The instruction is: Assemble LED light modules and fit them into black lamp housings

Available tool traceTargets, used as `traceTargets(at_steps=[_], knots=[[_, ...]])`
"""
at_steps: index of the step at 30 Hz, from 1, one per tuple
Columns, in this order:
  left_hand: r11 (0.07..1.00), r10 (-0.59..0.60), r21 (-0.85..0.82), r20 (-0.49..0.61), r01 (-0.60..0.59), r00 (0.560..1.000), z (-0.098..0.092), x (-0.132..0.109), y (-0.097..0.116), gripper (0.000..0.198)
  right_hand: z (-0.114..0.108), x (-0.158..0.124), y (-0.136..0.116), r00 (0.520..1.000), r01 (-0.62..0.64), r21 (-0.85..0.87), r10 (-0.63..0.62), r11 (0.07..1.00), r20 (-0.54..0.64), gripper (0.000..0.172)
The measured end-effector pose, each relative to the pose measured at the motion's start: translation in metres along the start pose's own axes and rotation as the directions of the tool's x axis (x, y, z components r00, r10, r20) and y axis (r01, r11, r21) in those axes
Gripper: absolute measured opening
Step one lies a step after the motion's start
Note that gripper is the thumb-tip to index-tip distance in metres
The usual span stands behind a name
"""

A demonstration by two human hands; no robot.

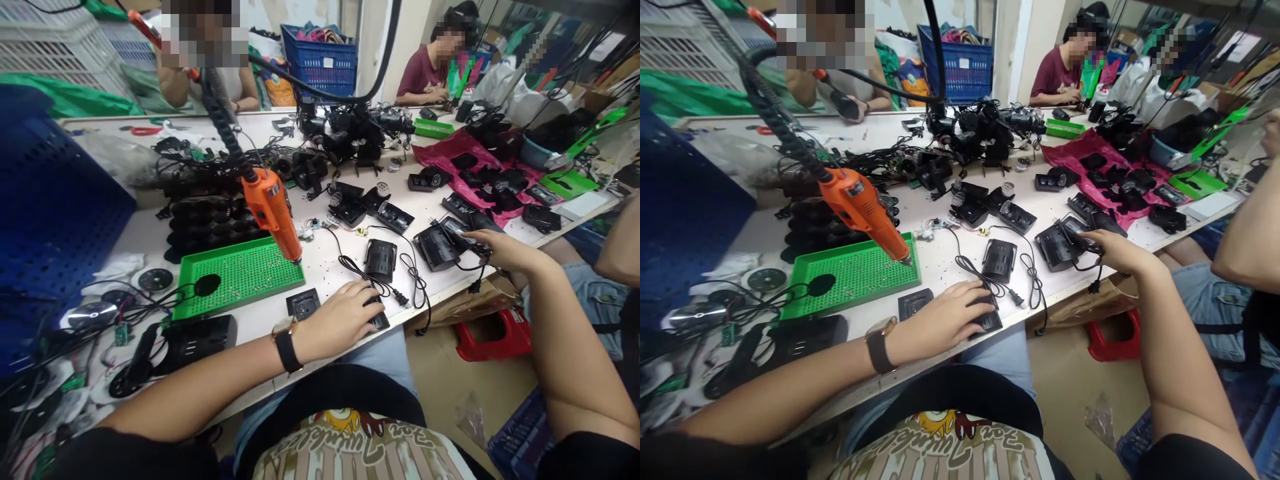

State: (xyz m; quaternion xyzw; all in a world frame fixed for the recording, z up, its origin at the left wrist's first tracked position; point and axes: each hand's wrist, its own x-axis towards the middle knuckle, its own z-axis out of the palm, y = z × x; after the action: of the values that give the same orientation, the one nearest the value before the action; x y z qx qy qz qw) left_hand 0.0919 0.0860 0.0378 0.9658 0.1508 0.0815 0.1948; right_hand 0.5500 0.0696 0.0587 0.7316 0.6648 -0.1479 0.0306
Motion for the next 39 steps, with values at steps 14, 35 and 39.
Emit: traceTargets(at_steps=[14, 35, 39], knots=[[0.928, -0.352, -0.189, -0.169, 0.321, 0.920, -0.020, -0.098, -0.025, 0.030, 0.004, -0.035, 0.021, 0.974, -0.226, -0.060, 0.226, 0.972, -0.009, 0.087], [0.826, -0.526, -0.402, -0.296, 0.396, 0.797, 0.015, -0.119, -0.003, 0.031, 0.017, 0.018, -0.185, 0.982, 0.065, -0.049, -0.073, 0.997, -0.175, 0.038], [0.799, -0.563, -0.431, -0.294, 0.418, 0.772, 0.022, -0.124, -0.001, 0.031, 0.015, 0.047, -0.213, 0.971, 0.119, -0.048, -0.126, 0.992, -0.205, 0.034]])
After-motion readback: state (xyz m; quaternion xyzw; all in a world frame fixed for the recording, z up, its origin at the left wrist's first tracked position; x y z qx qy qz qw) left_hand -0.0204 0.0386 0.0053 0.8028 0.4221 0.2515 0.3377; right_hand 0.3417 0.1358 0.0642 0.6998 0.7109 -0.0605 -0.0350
